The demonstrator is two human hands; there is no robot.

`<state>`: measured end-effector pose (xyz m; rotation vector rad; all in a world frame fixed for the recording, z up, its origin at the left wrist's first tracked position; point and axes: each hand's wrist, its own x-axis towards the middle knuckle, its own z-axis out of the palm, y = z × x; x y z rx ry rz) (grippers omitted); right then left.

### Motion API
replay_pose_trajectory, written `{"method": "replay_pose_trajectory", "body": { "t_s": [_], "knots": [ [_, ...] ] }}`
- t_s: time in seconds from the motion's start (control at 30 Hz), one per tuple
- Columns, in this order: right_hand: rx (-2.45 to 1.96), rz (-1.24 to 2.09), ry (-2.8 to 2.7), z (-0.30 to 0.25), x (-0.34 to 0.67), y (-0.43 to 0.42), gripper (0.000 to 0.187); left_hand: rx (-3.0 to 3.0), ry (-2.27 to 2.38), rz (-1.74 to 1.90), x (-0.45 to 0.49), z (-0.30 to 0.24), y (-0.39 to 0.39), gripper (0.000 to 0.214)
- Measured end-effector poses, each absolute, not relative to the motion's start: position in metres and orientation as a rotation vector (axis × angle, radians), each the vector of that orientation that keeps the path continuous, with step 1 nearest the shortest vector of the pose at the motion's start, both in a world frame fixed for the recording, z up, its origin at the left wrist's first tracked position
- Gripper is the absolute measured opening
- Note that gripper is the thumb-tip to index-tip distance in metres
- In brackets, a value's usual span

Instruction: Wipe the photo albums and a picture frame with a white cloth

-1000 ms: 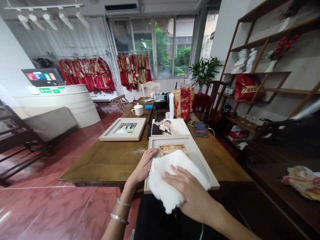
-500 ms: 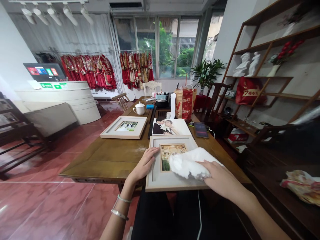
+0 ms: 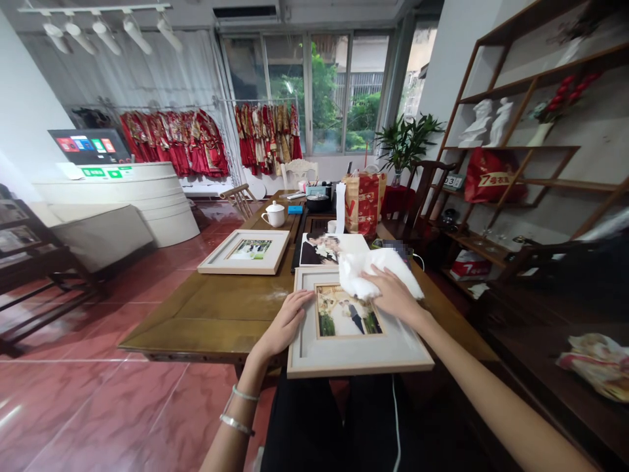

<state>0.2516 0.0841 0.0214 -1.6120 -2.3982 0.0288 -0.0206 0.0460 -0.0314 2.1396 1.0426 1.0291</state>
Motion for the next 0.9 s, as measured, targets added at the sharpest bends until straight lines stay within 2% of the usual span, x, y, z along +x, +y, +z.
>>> {"method": "replay_pose_trajectory", "body": {
  "t_s": [0.17, 0.3, 0.43, 0.63, 0.77, 0.9],
  "knots": [
    [-1.467, 0.213, -2.508, 0.014, 0.269, 0.014, 0.078, 2.137, 1.057, 1.029, -0.020, -0.031, 0.045, 0.039],
    [-1.540, 0.432, -2.531, 0.026, 0.293, -0.013, 0.072, 2.123, 1.073, 1.012, -0.020, -0.030, 0.045, 0.040],
    [-1.661, 0.369, -2.446, 0.032, 0.292, 0.014, 0.063, 2.123, 1.058, 1.021, -0.020, -0.030, 0.045, 0.039],
    [-1.695, 0.083, -2.292, 0.025, 0.249, 0.090, 0.064, 2.144, 1.041, 1.021, -0.021, -0.028, 0.044, 0.039],
    [-1.583, 0.125, -2.413, 0.022, 0.237, 0.101, 0.069, 2.146, 1.026, 1.026, -0.021, -0.030, 0.045, 0.039],
    [-1.372, 0.270, -2.610, 0.019, 0.246, 0.066, 0.072, 2.134, 1.029, 1.033, -0.021, -0.032, 0.047, 0.039]
  ]
}}
